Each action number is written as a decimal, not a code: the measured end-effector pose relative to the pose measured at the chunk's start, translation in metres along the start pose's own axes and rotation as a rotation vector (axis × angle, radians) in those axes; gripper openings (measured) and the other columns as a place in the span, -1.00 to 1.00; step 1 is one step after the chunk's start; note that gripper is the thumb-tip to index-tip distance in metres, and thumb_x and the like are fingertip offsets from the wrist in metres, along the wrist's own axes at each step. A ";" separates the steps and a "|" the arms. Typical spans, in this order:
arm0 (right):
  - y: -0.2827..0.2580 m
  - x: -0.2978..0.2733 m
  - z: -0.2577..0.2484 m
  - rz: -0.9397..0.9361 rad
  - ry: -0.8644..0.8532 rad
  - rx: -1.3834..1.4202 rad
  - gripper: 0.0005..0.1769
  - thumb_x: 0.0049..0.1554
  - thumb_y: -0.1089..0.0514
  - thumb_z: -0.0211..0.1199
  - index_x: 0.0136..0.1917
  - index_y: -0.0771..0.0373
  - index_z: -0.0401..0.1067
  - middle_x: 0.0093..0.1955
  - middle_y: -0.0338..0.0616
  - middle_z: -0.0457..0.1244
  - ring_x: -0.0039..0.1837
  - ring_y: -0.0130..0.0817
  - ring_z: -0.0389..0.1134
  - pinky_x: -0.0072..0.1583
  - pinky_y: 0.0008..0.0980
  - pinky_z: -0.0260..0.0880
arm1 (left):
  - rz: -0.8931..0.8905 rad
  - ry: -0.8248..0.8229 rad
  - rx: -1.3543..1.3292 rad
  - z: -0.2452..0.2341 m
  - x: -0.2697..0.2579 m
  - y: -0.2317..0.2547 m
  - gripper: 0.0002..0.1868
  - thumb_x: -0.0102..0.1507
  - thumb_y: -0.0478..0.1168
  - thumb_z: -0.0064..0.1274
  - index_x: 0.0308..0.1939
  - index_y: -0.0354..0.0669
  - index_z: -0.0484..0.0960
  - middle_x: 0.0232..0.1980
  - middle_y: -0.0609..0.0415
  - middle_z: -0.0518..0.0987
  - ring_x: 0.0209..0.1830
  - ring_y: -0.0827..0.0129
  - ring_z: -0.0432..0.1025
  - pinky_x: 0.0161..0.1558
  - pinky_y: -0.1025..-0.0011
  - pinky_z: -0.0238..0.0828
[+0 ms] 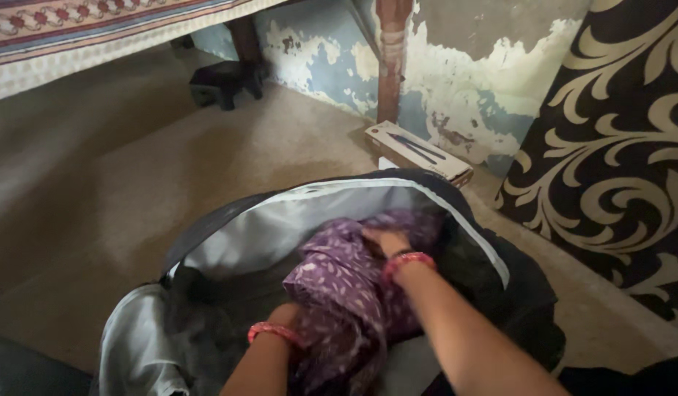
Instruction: The person folds a green garment and a purple patterned cloth, placing them into a black backpack. They zip the backpack closed, then unzip it again to rearrange the purple cloth inside before the clip ends.
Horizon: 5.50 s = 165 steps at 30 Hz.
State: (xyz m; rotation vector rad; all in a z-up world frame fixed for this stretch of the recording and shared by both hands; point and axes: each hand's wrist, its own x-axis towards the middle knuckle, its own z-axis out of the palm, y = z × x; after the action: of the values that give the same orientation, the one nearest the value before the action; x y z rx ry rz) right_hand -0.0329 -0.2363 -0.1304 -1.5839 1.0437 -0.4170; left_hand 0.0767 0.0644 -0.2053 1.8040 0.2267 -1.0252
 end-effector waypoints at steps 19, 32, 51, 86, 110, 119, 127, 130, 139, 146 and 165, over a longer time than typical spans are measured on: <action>0.034 -0.037 -0.056 0.001 -0.474 -1.349 -0.45 -0.03 -0.01 0.39 0.27 -0.11 0.53 0.20 -0.23 0.38 0.23 -0.25 0.40 0.26 -0.27 0.39 | 0.152 0.443 0.607 -0.023 0.010 0.035 -0.27 0.06 0.06 0.35 0.19 -0.33 0.64 0.31 -0.28 0.56 0.38 -0.04 0.44 0.33 0.16 0.38; 0.093 -0.014 -0.075 0.226 -0.343 -1.142 -0.37 -0.07 -0.01 0.43 0.31 -0.12 0.46 0.28 -0.14 0.34 0.29 -0.14 0.38 0.30 -0.24 0.38 | 0.210 0.640 -0.196 -0.017 -0.117 0.050 -0.01 0.16 0.29 0.22 0.49 -0.17 0.22 0.33 -0.32 0.46 0.28 -0.20 0.42 0.30 0.01 0.32; -0.057 -0.168 -0.047 -0.508 -0.577 -0.980 -0.42 -0.10 -0.11 0.49 0.19 0.01 0.54 0.18 -0.15 0.42 0.24 -0.21 0.44 0.26 -0.26 0.40 | 0.759 0.274 1.017 0.022 -0.194 0.068 -0.63 0.11 0.03 0.19 -0.02 0.12 0.72 0.09 0.06 0.65 0.22 0.11 0.48 0.24 0.01 0.32; 0.006 -0.114 -0.070 -0.286 -0.275 -1.246 -0.52 0.12 -0.24 0.20 0.05 0.11 0.64 0.13 -0.02 0.41 0.18 -0.08 0.44 0.23 -0.19 0.42 | 0.273 0.062 1.264 -0.008 -0.188 0.039 -0.69 0.27 -0.04 0.07 0.00 -0.02 0.73 0.10 -0.14 0.64 0.12 -0.06 0.54 0.08 -0.01 0.50; 0.074 -0.110 -0.086 -0.113 -0.078 -0.854 -0.20 -0.02 -0.25 0.41 0.42 -0.09 0.27 0.22 0.04 0.39 0.26 0.04 0.43 0.28 -0.08 0.43 | 0.333 0.016 0.702 -0.042 0.010 -0.050 -0.50 0.23 0.09 0.13 0.23 0.11 0.59 0.17 0.04 0.66 0.15 0.18 0.57 0.20 0.32 0.45; -0.004 -0.139 -0.090 -0.042 0.089 -1.157 -0.46 0.41 -0.05 -0.20 0.63 -0.10 0.04 0.24 0.10 0.38 0.30 0.04 0.43 0.28 0.01 0.43 | 0.085 0.087 0.574 -0.013 -0.024 -0.013 -0.50 0.19 -0.03 0.16 0.20 -0.07 0.60 0.17 -0.08 0.65 0.16 0.08 0.54 0.15 0.17 0.44; 0.010 -0.113 -0.121 0.122 0.343 -1.056 -0.43 0.35 -0.05 -0.25 0.62 -0.13 -0.06 0.58 0.10 0.01 0.50 0.16 0.14 0.36 0.15 0.24 | 0.530 -0.020 0.229 0.039 -0.032 -0.001 -0.48 0.11 -0.13 0.22 0.14 -0.22 0.66 0.12 -0.17 0.72 0.15 0.05 0.61 0.12 0.23 0.50; 0.016 -0.118 -0.118 -0.075 0.591 -0.720 -0.32 0.32 -0.24 -0.10 0.60 0.01 -0.05 0.63 0.12 -0.14 0.58 0.20 -0.07 0.44 0.20 0.03 | 0.359 0.202 0.493 0.026 -0.060 0.007 -0.43 0.16 0.00 0.22 0.17 -0.25 0.63 0.21 -0.25 0.61 0.26 -0.08 0.50 0.25 0.14 0.42; -0.075 -0.190 -0.080 -0.286 -0.030 -1.440 -0.70 0.20 0.08 0.16 0.18 0.02 0.55 0.30 -0.05 0.33 0.35 -0.11 0.34 0.31 -0.08 0.35 | 0.691 0.633 0.761 0.020 -0.159 0.043 -0.59 0.18 -0.13 0.01 0.07 -0.21 0.57 0.14 -0.22 0.55 0.17 -0.15 0.44 0.09 -0.01 0.41; -0.076 -0.226 -0.088 -0.110 -0.756 -1.730 -0.74 0.08 0.12 0.25 0.05 0.04 0.61 0.14 -0.06 0.42 0.16 -0.14 0.45 0.14 -0.12 0.47 | 0.926 -0.006 1.068 0.047 -0.233 0.062 -0.66 0.24 -0.04 -0.03 0.00 0.13 0.77 0.09 -0.09 0.71 0.14 0.05 0.57 0.22 0.19 0.46; -0.044 -0.179 -0.120 -0.112 -0.541 -1.633 -0.71 0.09 0.05 0.22 0.07 0.01 0.61 0.17 -0.10 0.42 0.18 -0.14 0.43 0.18 -0.14 0.44 | 0.444 -0.364 1.503 0.035 -0.221 0.036 -0.55 0.18 0.07 0.04 0.05 0.04 0.76 0.14 -0.05 0.68 0.12 0.08 0.55 0.11 0.18 0.45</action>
State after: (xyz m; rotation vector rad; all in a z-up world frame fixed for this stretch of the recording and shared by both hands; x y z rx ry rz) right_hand -0.2013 -0.1671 -0.0070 -2.8896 0.7904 1.0689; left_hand -0.0593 0.0819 -0.0248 2.6232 -1.4684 -1.2343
